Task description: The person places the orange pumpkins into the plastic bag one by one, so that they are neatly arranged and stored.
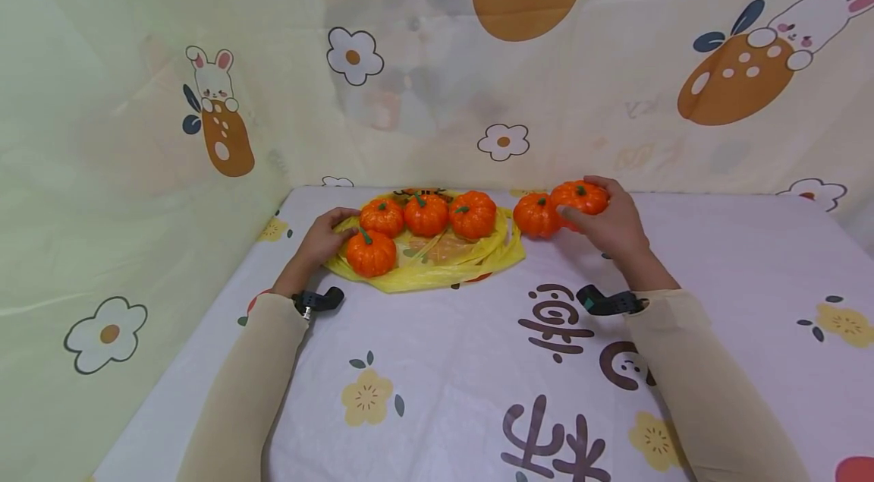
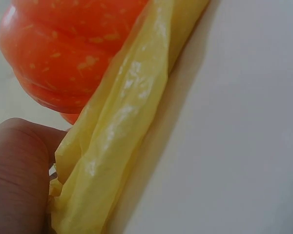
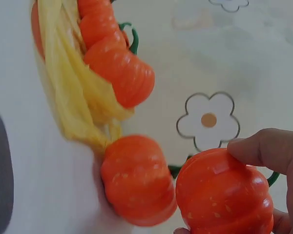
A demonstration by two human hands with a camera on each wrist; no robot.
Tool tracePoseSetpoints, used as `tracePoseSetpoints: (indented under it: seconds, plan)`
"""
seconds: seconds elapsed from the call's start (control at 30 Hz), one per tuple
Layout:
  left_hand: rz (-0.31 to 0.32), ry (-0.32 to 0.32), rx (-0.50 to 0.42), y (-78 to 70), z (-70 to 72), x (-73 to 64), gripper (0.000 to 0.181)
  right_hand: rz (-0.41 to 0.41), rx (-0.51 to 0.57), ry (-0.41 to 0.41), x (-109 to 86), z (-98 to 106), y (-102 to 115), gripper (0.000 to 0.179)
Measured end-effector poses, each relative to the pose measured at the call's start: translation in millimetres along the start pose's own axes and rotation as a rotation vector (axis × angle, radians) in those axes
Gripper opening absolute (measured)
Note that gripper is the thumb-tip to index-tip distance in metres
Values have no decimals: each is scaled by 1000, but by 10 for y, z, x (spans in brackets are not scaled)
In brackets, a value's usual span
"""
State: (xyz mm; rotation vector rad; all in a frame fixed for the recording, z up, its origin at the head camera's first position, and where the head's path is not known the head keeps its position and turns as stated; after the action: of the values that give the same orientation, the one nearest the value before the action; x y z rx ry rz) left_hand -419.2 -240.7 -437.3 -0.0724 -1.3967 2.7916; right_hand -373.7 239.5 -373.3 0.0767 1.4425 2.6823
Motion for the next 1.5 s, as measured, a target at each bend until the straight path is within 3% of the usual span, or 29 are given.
tracePoseSetpoints:
  seconds: [0.63, 1.1, 1.33, 1.5]
  plan:
    - [14, 0, 2, 9, 27, -9, 34, 24, 92, 144, -121, -264, 299, 76]
    - [14, -9, 4, 27, 45, -12, 34, 68, 88, 201, -260, -427, 503, 74]
    - [8, 17, 2, 2, -29, 25, 34, 101, 68, 204, -318, -411, 586, 73]
    - [13, 2, 18, 2, -4, 24, 33, 95, 105, 263, -356, -531, 648, 78]
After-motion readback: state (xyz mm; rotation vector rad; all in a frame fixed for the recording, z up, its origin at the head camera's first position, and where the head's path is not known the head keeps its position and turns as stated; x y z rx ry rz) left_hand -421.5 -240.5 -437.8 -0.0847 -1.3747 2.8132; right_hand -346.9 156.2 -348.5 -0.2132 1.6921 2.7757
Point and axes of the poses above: each hand's wrist, its own x-axis towards the middle knuckle, its own z-axis out of the back of the hand, y = z × x, the point moved 8 cm from there along x, towards the middle knuckle, and after that the axes turned 2 degrees about y, right-handed, at the moved point
